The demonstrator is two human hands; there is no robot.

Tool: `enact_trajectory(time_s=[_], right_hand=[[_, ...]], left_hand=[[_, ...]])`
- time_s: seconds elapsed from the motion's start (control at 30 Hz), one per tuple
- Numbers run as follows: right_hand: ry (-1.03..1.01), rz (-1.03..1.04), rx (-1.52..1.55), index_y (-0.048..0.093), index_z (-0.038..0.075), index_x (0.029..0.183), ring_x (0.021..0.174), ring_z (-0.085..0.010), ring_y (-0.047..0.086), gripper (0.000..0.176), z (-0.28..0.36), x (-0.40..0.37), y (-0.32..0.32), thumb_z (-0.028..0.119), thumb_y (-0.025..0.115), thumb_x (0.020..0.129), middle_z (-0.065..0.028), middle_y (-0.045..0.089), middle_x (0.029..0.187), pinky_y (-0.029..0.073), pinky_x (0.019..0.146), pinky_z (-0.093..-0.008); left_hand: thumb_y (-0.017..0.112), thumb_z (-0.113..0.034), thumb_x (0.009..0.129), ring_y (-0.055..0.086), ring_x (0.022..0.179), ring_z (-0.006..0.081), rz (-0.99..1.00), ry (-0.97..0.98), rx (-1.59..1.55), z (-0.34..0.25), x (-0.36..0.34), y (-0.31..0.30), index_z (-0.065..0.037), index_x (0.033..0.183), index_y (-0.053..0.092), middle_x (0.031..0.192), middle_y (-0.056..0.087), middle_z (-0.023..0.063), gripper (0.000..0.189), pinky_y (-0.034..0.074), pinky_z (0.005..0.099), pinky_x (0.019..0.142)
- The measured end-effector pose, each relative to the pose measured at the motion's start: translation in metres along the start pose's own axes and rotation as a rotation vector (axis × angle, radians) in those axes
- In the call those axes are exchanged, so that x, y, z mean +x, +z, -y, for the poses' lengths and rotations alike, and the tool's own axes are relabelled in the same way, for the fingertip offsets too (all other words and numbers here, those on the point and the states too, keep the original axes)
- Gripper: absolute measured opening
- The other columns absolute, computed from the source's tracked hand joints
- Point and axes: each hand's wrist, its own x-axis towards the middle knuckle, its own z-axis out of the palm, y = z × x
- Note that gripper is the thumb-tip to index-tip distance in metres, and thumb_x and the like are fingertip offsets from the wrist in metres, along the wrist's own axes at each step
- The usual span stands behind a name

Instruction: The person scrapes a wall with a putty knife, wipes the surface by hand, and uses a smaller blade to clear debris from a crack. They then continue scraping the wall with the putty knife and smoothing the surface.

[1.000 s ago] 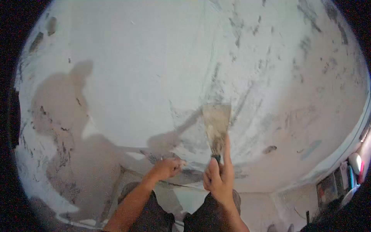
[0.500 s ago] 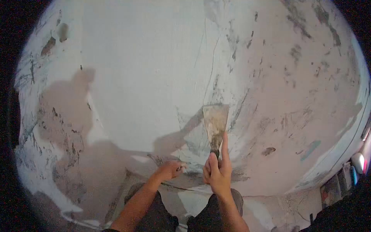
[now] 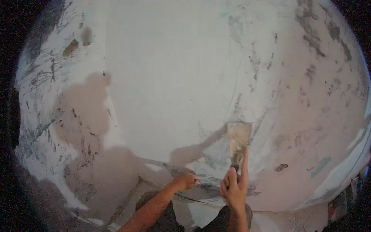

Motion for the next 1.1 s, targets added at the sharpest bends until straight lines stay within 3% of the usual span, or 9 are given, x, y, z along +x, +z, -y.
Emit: enact_trajectory(time_s=[0.17,0.23,0.43,0.53,0.6,0.67,0.87,0.93,1.1], right_hand=[[0.003,-0.033,-0.039,0.005,0.021,0.158,0.041,-0.0040,0.026,0.068,0.006,0.005,0.005,0.020,0.046,0.105,0.0057,0.029,0.057,0.023,0.034,-0.0242],[0.008,-0.034,-0.066,0.005,0.023,0.158,0.041,-0.0040,0.024,0.068,0.007,0.004,0.006,0.020,0.046,0.105,0.0055,0.027,0.058,0.020,0.034,-0.0232],[0.016,-0.041,-0.102,0.004,0.023,0.158,0.040,-0.0042,0.024,0.066,0.012,0.005,0.006,0.019,0.044,0.105,0.0048,0.028,0.058,0.021,0.034,-0.0236],[0.032,-0.025,-0.107,0.004,0.023,0.158,0.041,-0.0042,0.024,0.067,0.007,0.003,0.002,0.018,0.044,0.105,0.0049,0.028,0.058,0.021,0.035,-0.0238],[-0.024,0.051,-0.070,0.003,0.023,0.158,0.041,-0.0042,0.025,0.068,0.006,0.008,-0.001,0.018,0.045,0.105,0.0048,0.028,0.058,0.021,0.035,-0.0239],[0.016,-0.019,-0.115,0.005,0.018,0.158,0.044,-0.0038,0.028,0.065,0.013,0.007,0.007,0.016,0.043,0.105,0.0051,0.032,0.057,0.026,0.038,-0.0237],[0.047,-0.023,-0.019,0.004,0.022,0.158,0.043,-0.0049,0.027,0.069,0.018,0.001,0.012,0.016,0.046,0.104,0.0047,0.031,0.059,0.023,0.037,-0.0245],[0.062,-0.028,-0.029,0.003,0.022,0.158,0.043,-0.0048,0.027,0.070,0.022,0.003,0.016,0.018,0.048,0.104,0.0045,0.031,0.059,0.022,0.037,-0.0248],[0.037,-0.040,-0.014,0.004,0.027,0.158,0.041,-0.0048,0.023,0.069,0.016,0.001,0.014,0.022,0.047,0.104,0.0044,0.028,0.059,0.020,0.035,-0.0237]], left_hand=[[0.050,-0.022,0.090,0.061,0.087,0.0407,0.049,0.020,-0.028,-0.013,-0.002,-0.011,-0.005,0.102,0.060,0.091,0.063,0.0210,0.023,0.047,0.0508,0.076],[0.051,-0.022,0.089,0.061,0.086,0.0398,-0.027,0.075,0.036,-0.005,0.000,-0.005,-0.005,0.102,0.060,0.092,0.063,0.0212,0.023,0.047,0.0494,0.074],[0.052,-0.025,0.090,0.062,0.087,0.0392,0.010,0.047,0.024,0.018,0.011,0.008,-0.005,0.100,0.062,0.091,0.064,0.0206,0.024,0.048,0.0487,0.075],[0.052,-0.025,0.091,0.062,0.084,0.0400,-0.003,-0.033,0.024,-0.012,-0.003,-0.009,-0.003,0.094,0.063,0.090,0.065,0.0211,0.024,0.048,0.0493,0.074],[0.053,-0.025,0.091,0.062,0.084,0.0402,-0.020,0.008,0.004,-0.011,-0.002,-0.015,-0.003,0.093,0.063,0.090,0.065,0.0210,0.024,0.047,0.0494,0.073],[0.054,-0.025,0.090,0.062,0.083,0.0404,0.006,0.050,-0.039,-0.004,-0.002,-0.005,-0.002,0.093,0.063,0.091,0.065,0.0210,0.024,0.047,0.0496,0.073],[0.054,-0.025,0.091,0.062,0.083,0.0404,-0.014,0.070,0.007,0.004,0.001,-0.005,-0.004,0.099,0.062,0.091,0.065,0.0201,0.023,0.047,0.0499,0.072],[0.053,-0.030,0.094,0.064,0.092,0.0383,0.065,-0.048,0.024,-0.001,0.000,-0.008,-0.006,0.113,0.065,0.102,0.065,0.0230,0.032,0.049,0.0491,0.082],[0.053,-0.031,0.095,0.064,0.096,0.0373,0.149,-0.048,0.031,-0.015,-0.002,-0.027,-0.007,0.115,0.064,0.106,0.065,0.0209,0.033,0.049,0.0489,0.084]])
